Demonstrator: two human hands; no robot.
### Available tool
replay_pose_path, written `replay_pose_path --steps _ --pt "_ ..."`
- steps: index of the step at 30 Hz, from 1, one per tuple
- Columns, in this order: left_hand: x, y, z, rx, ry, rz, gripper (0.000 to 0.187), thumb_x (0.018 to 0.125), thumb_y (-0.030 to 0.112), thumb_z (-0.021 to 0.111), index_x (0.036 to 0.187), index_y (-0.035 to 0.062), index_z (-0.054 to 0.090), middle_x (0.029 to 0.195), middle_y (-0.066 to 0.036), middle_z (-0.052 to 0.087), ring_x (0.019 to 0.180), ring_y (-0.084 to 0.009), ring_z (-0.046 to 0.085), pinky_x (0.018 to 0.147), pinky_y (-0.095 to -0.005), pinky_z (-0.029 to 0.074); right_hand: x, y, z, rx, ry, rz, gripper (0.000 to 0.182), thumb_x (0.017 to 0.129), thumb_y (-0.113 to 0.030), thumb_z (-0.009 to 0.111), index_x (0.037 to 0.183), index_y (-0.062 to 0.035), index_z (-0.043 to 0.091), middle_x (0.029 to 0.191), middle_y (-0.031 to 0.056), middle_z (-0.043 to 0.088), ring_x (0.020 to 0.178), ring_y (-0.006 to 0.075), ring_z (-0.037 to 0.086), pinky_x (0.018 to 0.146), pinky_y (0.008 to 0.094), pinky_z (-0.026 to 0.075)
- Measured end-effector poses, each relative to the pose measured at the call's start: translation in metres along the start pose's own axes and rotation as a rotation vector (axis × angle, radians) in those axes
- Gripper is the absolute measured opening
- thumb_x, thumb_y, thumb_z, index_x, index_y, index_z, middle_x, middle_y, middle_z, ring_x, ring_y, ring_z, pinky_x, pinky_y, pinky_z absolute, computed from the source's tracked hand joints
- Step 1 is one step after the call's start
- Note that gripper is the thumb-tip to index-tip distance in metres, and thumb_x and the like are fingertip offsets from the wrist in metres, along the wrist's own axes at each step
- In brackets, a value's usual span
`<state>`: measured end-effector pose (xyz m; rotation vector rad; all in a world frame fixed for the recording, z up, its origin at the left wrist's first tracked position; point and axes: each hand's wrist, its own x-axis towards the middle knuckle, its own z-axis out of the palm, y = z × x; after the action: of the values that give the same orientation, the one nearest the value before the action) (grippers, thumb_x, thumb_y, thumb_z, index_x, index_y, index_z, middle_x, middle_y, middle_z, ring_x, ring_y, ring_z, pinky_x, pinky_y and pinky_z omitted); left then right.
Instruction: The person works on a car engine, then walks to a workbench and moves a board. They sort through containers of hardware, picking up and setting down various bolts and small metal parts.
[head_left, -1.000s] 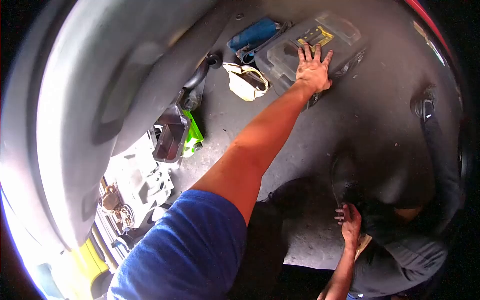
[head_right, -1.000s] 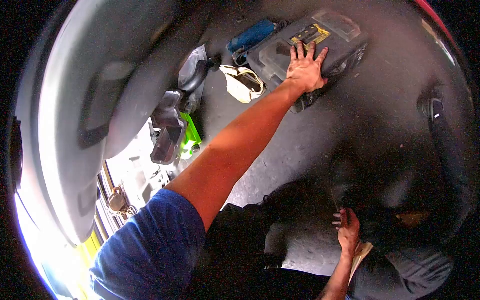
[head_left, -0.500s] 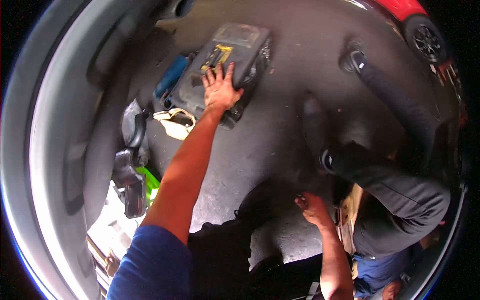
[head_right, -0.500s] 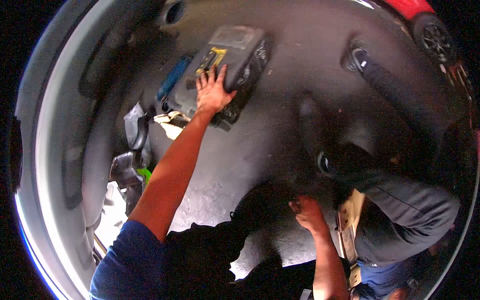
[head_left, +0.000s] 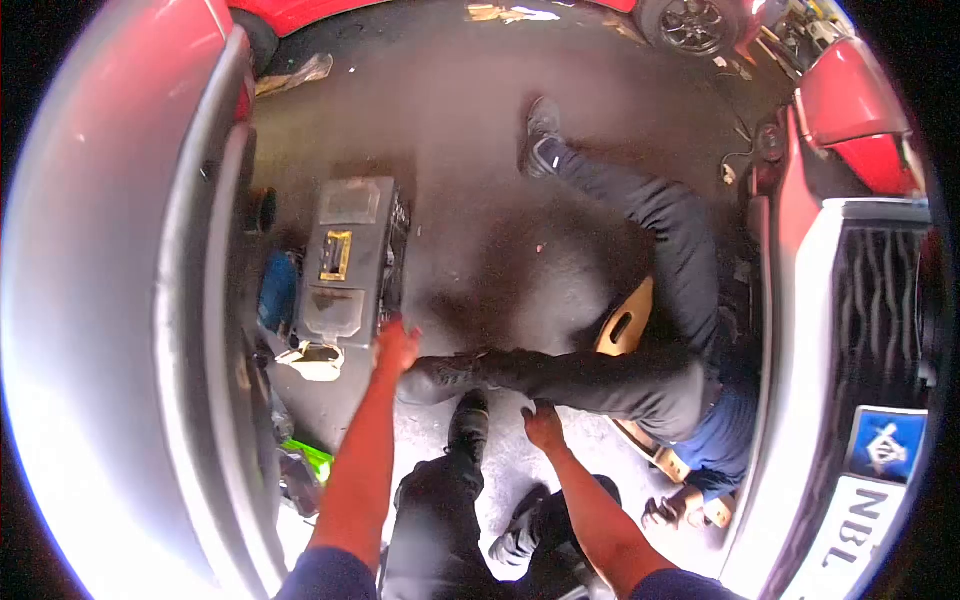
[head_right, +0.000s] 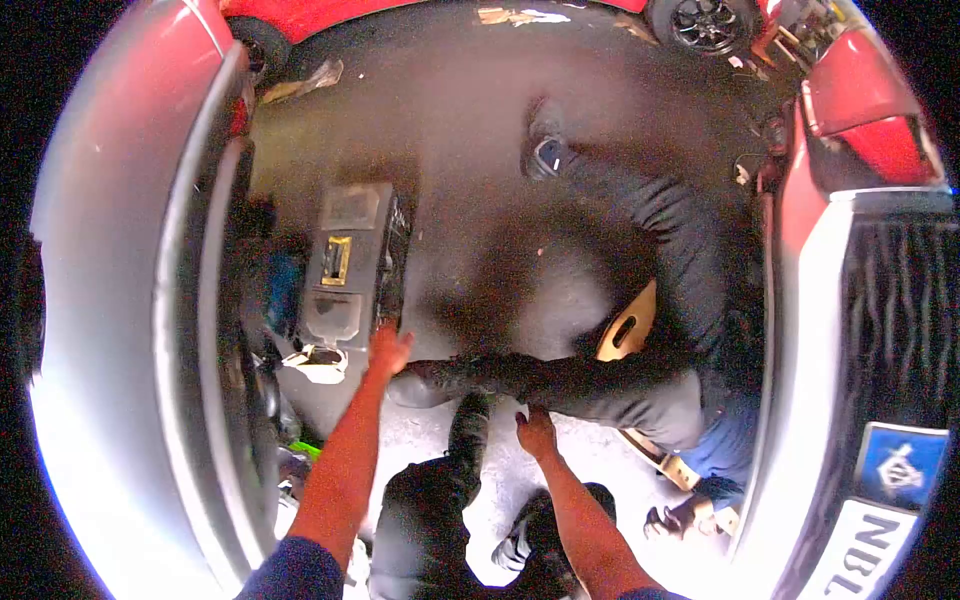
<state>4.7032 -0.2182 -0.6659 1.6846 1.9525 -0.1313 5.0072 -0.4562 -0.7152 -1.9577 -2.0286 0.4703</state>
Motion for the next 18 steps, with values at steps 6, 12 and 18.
replay_pose_path --steps 6,12,18 --pt "-0.201 -0.004 -0.003 -0.150 -0.006 -0.074 0.063 0.089 0.041 0.062 0.139 0.0062 0.046 0.138 -0.028 0.046 0.126 -0.0417 0.046 0.104 -0.0487 0.041 -0.099 0.007 -0.113 0.007 -0.573 -0.054 0.034 0.083 -0.021 0.068 0.115 -0.0071 0.064 0.108 0.0167 0.066 0.102 0.0283 0.064 0.082 0.0372 0.054" --pt "-0.345 -0.059 -0.084 -0.190 -0.376 -0.295 0.051 0.090 0.046 0.054 0.123 0.0069 0.061 0.122 -0.022 0.062 0.115 -0.0359 0.057 0.100 -0.0461 0.044 -0.138 0.011 -0.263 1.396 -0.585 0.866 0.019 0.093 -0.019 0.059 0.107 -0.0059 0.059 0.084 0.0135 0.067 0.063 0.0230 0.066 0.049 0.0340 0.051" --pt "-0.407 -0.048 -0.174 -0.203 -0.501 -0.310 0.046 0.094 0.046 0.044 0.115 0.0109 0.066 0.122 -0.017 0.063 0.114 -0.0370 0.058 0.098 -0.0462 0.046 -0.110 -0.005 -0.343 0.894 -0.555 0.814 0.020 0.093 -0.022 0.058 0.103 -0.0055 0.058 0.076 0.0115 0.062 0.054 0.0188 0.056 0.045 0.0321 0.045"
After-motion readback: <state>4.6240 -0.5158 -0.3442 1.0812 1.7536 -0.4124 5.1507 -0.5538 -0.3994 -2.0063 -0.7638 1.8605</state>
